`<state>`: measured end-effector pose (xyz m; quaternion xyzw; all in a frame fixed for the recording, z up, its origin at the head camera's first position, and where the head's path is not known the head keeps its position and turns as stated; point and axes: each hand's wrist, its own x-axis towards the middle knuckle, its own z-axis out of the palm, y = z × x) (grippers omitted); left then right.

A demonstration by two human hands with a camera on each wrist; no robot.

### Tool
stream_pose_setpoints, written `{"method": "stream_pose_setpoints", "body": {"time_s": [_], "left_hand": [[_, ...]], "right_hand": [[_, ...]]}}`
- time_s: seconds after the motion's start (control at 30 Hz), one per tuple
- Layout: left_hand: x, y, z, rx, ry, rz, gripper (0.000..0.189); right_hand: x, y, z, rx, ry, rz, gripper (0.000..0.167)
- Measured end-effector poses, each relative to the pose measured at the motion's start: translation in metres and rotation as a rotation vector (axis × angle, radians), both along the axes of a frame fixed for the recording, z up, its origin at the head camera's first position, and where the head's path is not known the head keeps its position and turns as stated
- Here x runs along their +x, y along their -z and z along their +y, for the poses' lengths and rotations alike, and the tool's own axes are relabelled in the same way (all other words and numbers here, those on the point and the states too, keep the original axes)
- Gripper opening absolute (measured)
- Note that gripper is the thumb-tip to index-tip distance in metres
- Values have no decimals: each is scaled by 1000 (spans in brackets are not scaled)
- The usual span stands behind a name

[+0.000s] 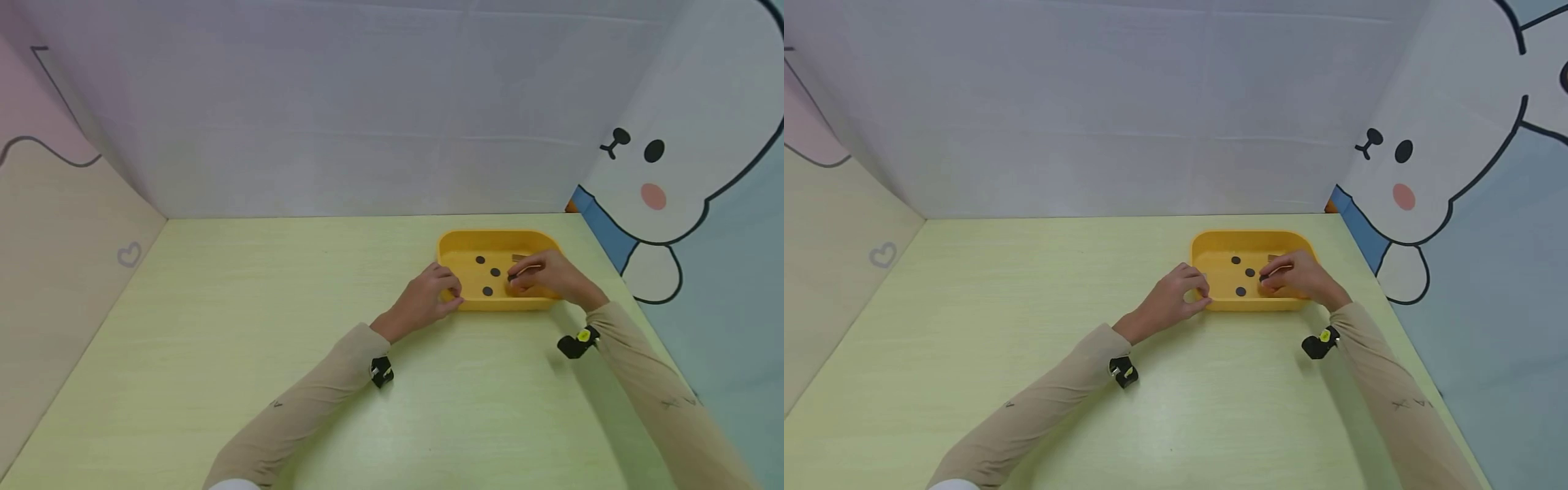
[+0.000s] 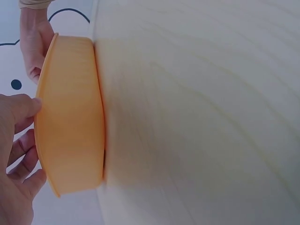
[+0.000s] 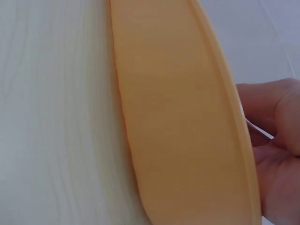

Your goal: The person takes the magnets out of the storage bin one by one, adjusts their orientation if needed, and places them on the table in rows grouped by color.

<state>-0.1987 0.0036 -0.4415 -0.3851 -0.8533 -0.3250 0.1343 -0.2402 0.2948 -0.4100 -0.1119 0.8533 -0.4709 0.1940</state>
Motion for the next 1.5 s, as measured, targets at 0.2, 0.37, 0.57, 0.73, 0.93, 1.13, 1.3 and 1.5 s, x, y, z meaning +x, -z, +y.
{"method": "stream_pose_setpoints", "body": {"time_s": [0.2,0.37,0.57,0.73,0.93,1.13,1.3,1.5], "left_hand": [[0,-1,1,-7,-8,4,12],[1,-2,0,-7,-4,3,13],[2,-3,1,4,-6,-5,13],[2,-2,1,9,-4,-5,13],[1,-1,2,3,-5,-7,13],[3,-3,1,6,-5,-3,12],[3,-2,1,26,-6,0,13],[3,-2,2,10,-7,1,12]], "right_hand": [[11,-9,-1,-57,48,1,39],[19,-16,0,-83,89,20,43],[27,-19,4,-99,94,20,44],[36,-21,6,-117,81,29,43],[48,-24,5,-140,77,39,36],[56,-23,3,-197,83,15,31],[64,-19,0,-227,77,4,27],[76,-13,-5,-251,67,-28,28]]}}
